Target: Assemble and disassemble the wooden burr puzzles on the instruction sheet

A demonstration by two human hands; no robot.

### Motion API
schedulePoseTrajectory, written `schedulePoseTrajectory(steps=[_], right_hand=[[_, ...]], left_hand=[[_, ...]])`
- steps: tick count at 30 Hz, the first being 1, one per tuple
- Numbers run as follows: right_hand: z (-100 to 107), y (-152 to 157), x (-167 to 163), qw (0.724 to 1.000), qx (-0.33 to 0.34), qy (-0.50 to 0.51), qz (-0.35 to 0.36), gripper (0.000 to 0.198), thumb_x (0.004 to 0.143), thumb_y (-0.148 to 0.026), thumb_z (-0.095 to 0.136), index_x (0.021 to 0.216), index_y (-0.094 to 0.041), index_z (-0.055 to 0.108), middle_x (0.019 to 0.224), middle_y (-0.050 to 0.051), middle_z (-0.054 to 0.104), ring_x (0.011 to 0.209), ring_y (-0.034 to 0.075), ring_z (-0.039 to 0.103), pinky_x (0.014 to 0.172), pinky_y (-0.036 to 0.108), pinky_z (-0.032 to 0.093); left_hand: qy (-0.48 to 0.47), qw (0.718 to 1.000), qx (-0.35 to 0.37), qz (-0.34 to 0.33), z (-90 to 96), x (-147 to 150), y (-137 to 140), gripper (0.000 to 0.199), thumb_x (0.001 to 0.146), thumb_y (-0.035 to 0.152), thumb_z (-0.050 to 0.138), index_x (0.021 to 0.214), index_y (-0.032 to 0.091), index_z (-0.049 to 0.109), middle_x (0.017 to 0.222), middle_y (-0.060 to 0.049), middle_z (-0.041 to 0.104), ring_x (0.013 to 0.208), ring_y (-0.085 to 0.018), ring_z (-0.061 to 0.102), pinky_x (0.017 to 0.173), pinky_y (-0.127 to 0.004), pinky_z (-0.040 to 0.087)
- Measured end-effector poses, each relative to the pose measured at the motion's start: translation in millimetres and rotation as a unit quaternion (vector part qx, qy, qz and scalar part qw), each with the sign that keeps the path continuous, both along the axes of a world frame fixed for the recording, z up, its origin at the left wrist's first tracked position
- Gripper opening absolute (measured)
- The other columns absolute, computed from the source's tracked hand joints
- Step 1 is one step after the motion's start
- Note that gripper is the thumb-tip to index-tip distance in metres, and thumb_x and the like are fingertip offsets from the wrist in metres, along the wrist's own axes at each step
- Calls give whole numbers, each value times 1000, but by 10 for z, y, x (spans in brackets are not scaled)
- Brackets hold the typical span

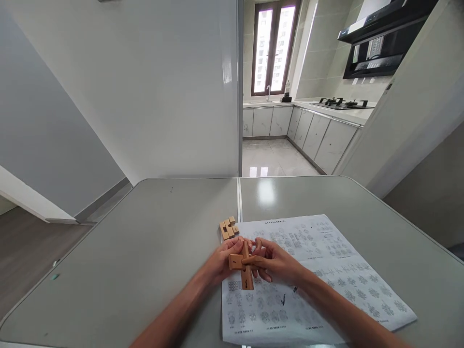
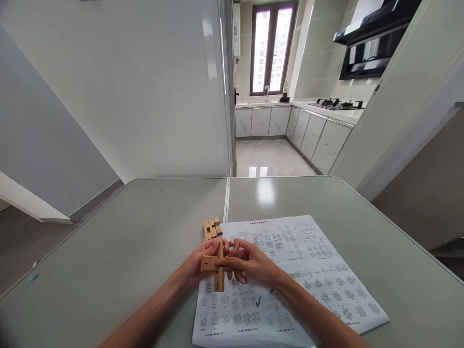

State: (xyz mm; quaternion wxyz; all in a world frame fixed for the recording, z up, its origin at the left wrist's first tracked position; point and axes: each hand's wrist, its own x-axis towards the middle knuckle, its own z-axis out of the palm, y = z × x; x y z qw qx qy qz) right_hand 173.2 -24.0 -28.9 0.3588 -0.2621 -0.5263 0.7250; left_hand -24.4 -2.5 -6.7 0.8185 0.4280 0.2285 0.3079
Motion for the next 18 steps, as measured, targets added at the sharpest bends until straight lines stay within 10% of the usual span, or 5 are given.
schedulePoseTrajectory(steps=[6,12,18], right_hand=[[69,-3,49,999,3,5,44,34,94,-48,70,88,-22,49,70,-2,72,42,8,57,41,19,39],[-13,-9,56,998,18,7,59,29,97,-43,68,87,-21,52,75,2,75,43,8,58,40,18,39],[18,-4,53,996,2,12,87,28,96,-42,70,91,-18,57,75,3,75,44,8,58,43,20,40]], left_hand=[[1,1000,2,-17,-4,-24,8,45,87,58,71,96,14,67,91,-9,62,73,-22,68,69,-37,57],[9,1000,12,19,-19,-35,-12,40,89,51,72,95,11,72,136,-17,50,86,-20,67,70,-35,61],[-3,1000,-13,-14,-53,-43,14,52,87,56,72,114,13,67,113,-15,62,83,-24,70,71,-39,60]])
